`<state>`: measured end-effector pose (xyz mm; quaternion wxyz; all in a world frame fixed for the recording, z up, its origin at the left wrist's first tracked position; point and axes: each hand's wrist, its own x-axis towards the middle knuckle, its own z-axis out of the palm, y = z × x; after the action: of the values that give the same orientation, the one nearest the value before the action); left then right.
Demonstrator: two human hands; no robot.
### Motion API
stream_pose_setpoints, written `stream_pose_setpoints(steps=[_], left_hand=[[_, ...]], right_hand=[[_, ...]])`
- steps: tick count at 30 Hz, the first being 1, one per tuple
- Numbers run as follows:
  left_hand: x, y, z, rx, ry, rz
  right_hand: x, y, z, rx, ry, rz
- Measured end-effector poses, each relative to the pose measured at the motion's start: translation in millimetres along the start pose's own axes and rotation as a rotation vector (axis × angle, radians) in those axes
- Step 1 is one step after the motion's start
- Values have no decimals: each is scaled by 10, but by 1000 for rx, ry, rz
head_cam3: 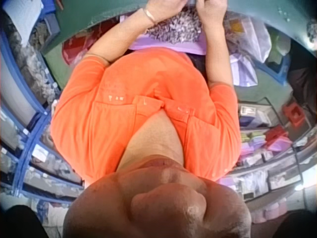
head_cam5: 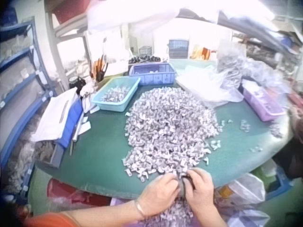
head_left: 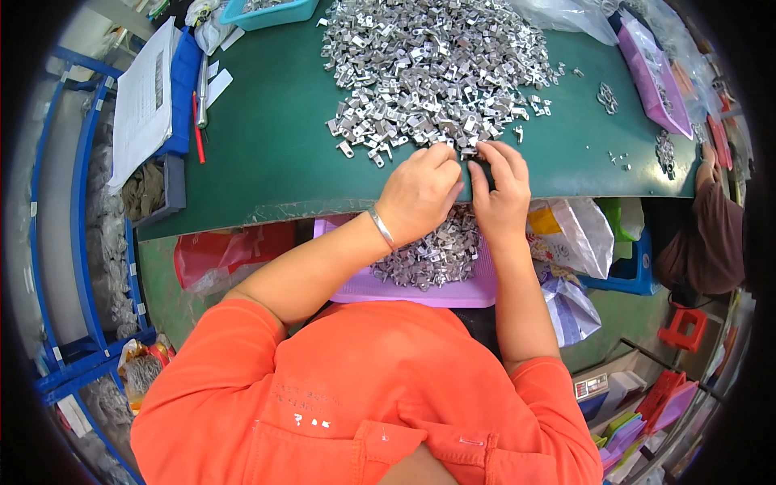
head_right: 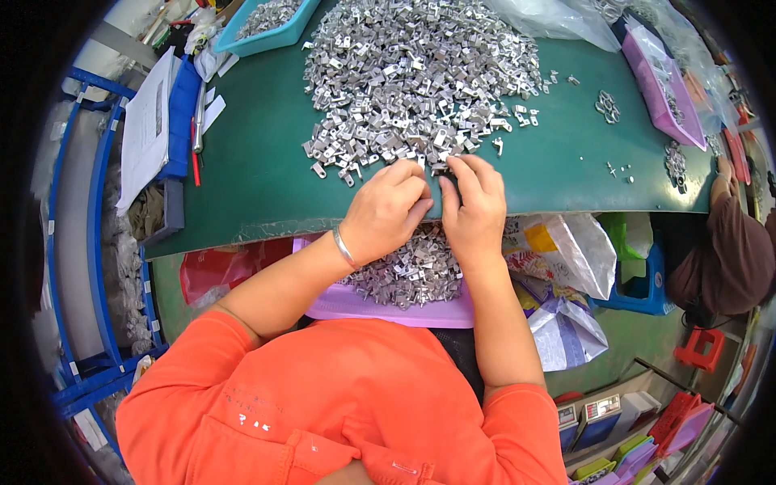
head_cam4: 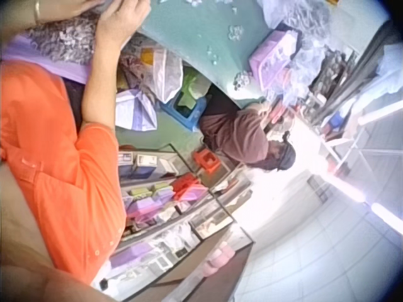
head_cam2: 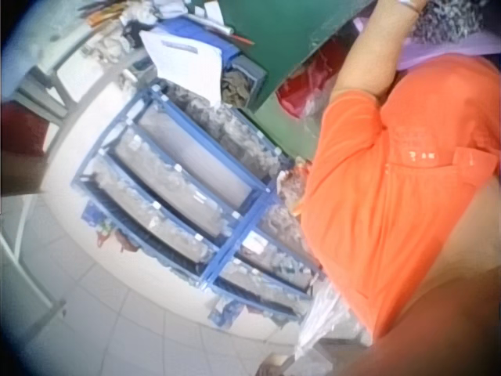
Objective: The person sits at a green workbench and repeatedly picks up small silver metal clips from a large pile. They join two clips together by hand and place the assembled pair into a purple basket. The process is continuous and repetitive throughout the clip.
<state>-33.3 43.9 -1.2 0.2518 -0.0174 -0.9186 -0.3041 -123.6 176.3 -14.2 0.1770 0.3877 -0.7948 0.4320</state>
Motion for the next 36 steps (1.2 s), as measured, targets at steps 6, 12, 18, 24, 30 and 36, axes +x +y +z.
stream_pose_setpoints(steps=[6,12,18,24,30,36], left_hand=[[-106,-20,-134,-184,40,-62],[-191,-23,-276,-317,-85,-132],[-69,165,-248,-609,-138,-423],[-126,98,-279,-610,-207,-209],[-43,18,-329,-226,-107,-44],[45,-165,-86,28,0,-12]], right_hand=[[-72,-41,-112,194,-47,157],[-89,35,-272,841,-121,764],[-95,9,-383,1202,-141,980],[-178,-45,-365,912,-236,484],[137,-64,-73,299,-93,262],[20,-76,-110,304,-279,258]])
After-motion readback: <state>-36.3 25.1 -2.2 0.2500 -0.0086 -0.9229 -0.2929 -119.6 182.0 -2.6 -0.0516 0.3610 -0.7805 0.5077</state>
